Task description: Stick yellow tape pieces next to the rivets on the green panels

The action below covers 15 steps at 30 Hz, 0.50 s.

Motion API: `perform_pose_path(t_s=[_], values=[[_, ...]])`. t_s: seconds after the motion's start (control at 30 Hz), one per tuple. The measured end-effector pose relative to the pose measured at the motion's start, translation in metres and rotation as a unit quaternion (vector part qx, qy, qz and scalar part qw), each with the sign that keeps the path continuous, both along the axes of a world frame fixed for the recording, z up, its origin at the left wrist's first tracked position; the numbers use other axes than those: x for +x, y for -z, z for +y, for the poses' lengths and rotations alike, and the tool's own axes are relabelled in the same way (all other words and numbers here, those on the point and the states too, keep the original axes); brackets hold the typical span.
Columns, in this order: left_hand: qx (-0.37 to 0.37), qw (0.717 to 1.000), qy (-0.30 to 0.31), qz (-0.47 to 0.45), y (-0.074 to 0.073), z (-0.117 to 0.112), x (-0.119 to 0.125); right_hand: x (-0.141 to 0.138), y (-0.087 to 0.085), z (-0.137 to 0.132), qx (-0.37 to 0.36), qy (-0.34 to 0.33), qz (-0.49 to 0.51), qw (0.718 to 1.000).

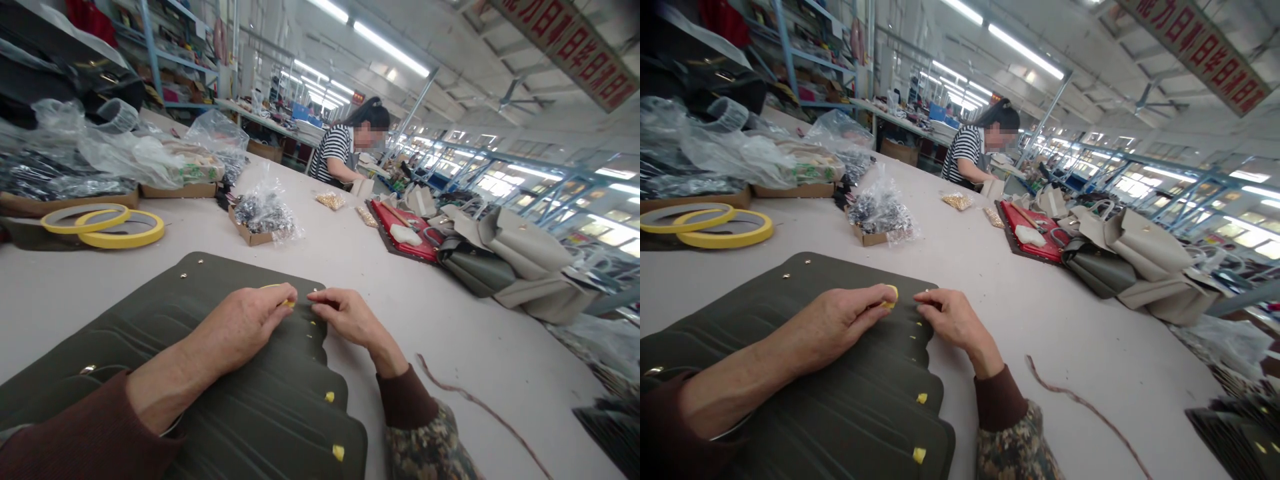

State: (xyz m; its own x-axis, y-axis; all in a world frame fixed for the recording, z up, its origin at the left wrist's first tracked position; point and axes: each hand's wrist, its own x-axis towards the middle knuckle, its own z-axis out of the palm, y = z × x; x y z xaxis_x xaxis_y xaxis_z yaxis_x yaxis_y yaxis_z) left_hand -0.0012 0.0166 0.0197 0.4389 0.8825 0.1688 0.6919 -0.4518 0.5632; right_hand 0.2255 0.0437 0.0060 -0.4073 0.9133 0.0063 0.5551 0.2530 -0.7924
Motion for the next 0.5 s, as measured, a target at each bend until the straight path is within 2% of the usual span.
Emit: perform_pose_path(t_s=[0.1, 0.27, 0.5], values=[[0.007, 1.000, -0.006, -0.013, 0.000, -0.001, 0.001, -0.014, -0.005, -0.006, 0.074, 0.015, 0.088, 0.993], [0.009, 1.000, -0.009, -0.021, 0.003, -0.003, 0.002, -0.032, -0.009, -0.014, 0.222, -0.039, 0.068, 0.972], [-0.004, 1.000, -0.018, -0.019, 0.003, -0.002, 0.004, -0.038, -0.002, -0.016, 0.298, -0.012, 0.036, 0.954]])
